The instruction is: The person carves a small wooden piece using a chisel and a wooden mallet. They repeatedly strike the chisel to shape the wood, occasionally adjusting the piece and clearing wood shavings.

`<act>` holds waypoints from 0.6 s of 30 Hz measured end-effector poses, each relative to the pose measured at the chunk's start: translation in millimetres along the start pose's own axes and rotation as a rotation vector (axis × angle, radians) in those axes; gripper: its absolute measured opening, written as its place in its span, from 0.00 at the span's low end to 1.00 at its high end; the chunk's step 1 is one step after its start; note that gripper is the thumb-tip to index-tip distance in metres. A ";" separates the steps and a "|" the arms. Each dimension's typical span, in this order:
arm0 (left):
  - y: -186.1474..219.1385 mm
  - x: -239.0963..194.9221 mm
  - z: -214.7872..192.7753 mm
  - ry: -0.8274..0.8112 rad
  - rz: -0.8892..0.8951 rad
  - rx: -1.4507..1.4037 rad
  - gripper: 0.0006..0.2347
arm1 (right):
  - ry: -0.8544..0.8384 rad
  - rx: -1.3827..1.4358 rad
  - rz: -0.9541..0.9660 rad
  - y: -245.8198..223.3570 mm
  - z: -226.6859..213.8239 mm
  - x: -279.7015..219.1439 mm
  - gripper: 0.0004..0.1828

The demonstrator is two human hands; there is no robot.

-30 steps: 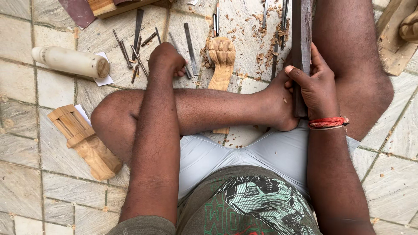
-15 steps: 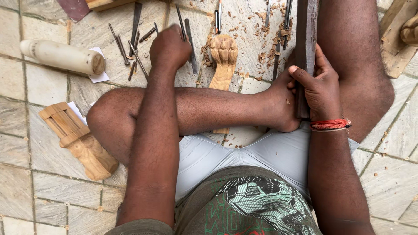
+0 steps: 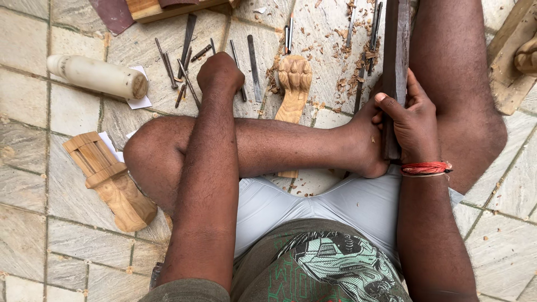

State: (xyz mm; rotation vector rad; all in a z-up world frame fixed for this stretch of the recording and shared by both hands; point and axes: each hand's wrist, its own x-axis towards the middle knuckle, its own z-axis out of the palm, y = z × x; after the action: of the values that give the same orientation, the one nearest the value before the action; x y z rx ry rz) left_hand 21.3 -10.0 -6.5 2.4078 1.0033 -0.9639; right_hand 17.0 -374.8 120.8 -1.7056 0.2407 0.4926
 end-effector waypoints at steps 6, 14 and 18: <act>0.4 -1.8 -1.5 -0.005 -0.037 -0.047 0.14 | 0.005 -0.009 0.008 -1.3 -1.3 -1.0 0.38; 3.0 -11.4 -9.9 -0.139 -0.067 -0.201 0.11 | -0.002 -0.004 0.002 -1.4 -1.1 0.5 0.39; -0.6 -10.3 -7.1 -0.021 -0.078 -0.051 0.16 | 0.019 -0.028 0.023 -2.6 1.9 0.7 0.38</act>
State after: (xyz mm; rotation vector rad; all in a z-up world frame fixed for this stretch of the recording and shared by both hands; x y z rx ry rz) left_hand 18.9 -10.7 5.7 2.3279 1.1078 -0.9760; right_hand 18.3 -372.4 122.5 -1.7372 0.2685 0.4983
